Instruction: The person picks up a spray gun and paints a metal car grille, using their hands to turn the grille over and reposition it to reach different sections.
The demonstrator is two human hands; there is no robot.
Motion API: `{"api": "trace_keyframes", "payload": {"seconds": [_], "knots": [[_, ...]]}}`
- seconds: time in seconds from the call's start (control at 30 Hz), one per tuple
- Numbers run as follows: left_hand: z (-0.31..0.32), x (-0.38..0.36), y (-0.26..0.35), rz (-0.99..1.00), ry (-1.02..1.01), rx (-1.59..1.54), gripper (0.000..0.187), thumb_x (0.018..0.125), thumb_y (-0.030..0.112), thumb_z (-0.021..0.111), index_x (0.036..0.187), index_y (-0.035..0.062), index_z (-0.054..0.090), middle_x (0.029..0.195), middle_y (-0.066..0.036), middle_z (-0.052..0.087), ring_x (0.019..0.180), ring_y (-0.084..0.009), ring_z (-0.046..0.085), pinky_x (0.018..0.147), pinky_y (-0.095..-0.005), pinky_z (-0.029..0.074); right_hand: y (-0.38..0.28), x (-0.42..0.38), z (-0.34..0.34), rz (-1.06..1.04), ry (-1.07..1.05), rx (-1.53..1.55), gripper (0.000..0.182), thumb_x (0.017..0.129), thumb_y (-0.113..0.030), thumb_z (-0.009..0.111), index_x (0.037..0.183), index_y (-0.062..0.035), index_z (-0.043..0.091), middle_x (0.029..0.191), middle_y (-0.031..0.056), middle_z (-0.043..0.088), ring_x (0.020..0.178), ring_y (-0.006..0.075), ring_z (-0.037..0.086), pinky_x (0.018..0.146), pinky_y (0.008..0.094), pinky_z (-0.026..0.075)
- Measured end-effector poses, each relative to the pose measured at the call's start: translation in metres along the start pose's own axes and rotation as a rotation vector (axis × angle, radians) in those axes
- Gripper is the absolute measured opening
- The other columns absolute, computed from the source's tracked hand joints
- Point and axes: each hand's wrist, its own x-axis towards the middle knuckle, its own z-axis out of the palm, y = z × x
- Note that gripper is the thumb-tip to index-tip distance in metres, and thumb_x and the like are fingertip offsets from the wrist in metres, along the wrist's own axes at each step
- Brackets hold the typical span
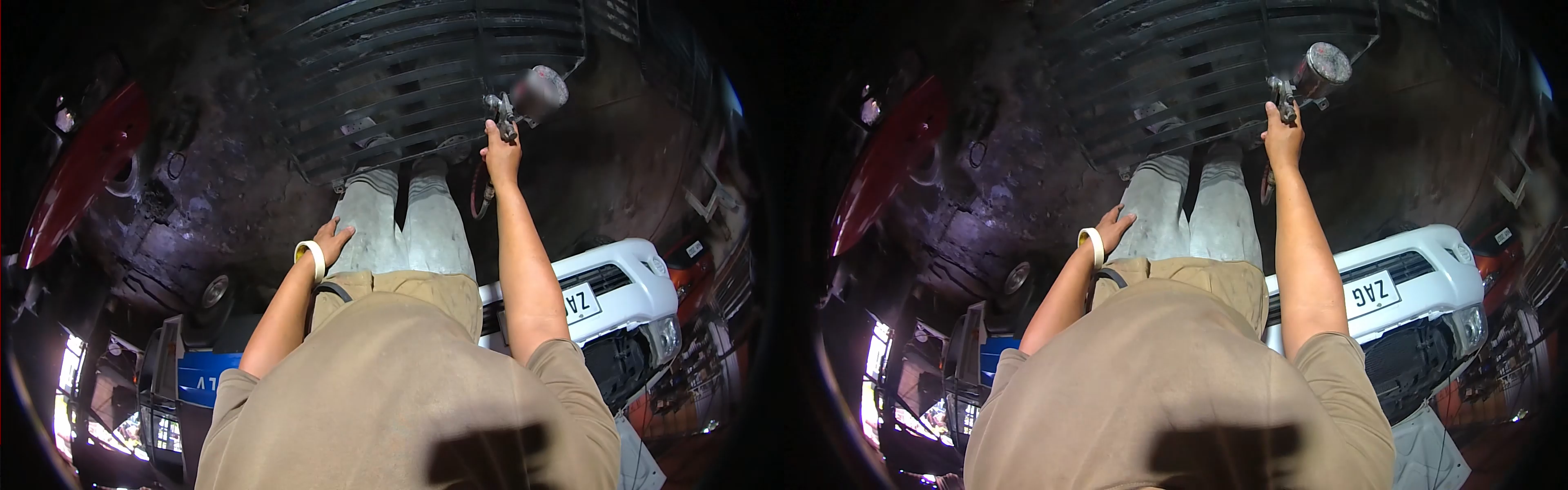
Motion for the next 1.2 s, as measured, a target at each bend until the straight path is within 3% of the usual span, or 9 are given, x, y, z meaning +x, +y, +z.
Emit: {"api": "trace_keyframes", "payload": {"seconds": [0.2,0.37,0.63,0.77,0.87,1.2], "knots": [[-0.004,-0.004,0.011,-0.003,-0.008,-0.004,0.086,0.098,0.056,0.054,0.158,-0.002,0.034,0.162,-0.028,0.033,0.153,-0.0386,0.03,0.124,-0.0417,0.026,-0.034,0.02,0.018,-0.043,-0.015,-0.005,0.057,0.094,-0.034,0.075,0.14,-0.0045,0.057,0.087,0.0073,0.068,0.058,0.0137,0.061,0.053,0.0291,0.053],[0.001,0.002,0.003,-0.01,-0.008,0.005,0.086,0.098,0.056,0.054,0.158,-0.001,0.033,0.163,-0.028,0.032,0.153,-0.0387,0.029,0.124,-0.0421,0.026,-0.061,0.037,0.028,-0.111,0.011,-0.154,0.054,0.093,-0.04,0.074,0.139,-0.0174,0.061,0.089,0.0123,0.073,0.062,0.0212,0.069,0.056,0.0346,0.055],[0.005,-0.009,0.019,-0.06,0.033,-0.132,0.083,0.098,0.054,0.054,0.158,-0.0003,0.034,0.163,-0.028,0.033,0.153,-0.0387,0.03,0.124,-0.0427,0.026,-0.084,0.089,0.046,-0.324,0.041,-0.367,0.049,0.095,-0.036,0.072,0.138,-0.0148,0.063,0.087,0.0126,0.072,0.064,0.0205,0.07,0.068,0.0372,0.055],[0.018,-0.005,0.02,-0.049,0.083,-0.225,0.082,0.099,0.052,0.055,0.158,-0.0003,0.034,0.162,-0.028,0.033,0.152,-0.0393,0.031,0.124,-0.0428,0.027,-0.11,0.072,0.045,-0.196,-0.057,-0.288,0.051,0.095,-0.036,0.072,0.14,-0.0148,0.062,0.079,0.0111,0.071,0.059,0.0199,0.068,0.062,0.0366,0.054],[0.033,-0.002,0.032,-0.047,0.114,-0.221,0.081,0.099,0.051,0.056,0.157,-0.001,0.035,0.161,-0.028,0.035,0.151,-0.0401,0.032,0.123,-0.0429,0.027,-0.091,0.071,0.037,-0.166,-0.072,-0.264,0.052,0.094,-0.036,0.072,0.141,-0.0151,0.061,0.075,0.0109,0.069,0.055,0.0189,0.065,0.056,0.0352,0.052],[0.052,0.002,0.057,-0.066,0.161,-0.235,0.08,0.098,0.05,0.057,0.155,-0.003,0.038,0.158,-0.029,0.039,0.148,-0.0409,0.036,0.122,-0.0428,0.029,-0.093,0.069,0.024,-0.097,-0.125,-0.231,0.052,0.095,-0.036,0.073,0.142,-0.016,0.061,0.079,0.0063,0.069,0.057,0.0151,0.063,0.056,0.0326,0.053]]}}
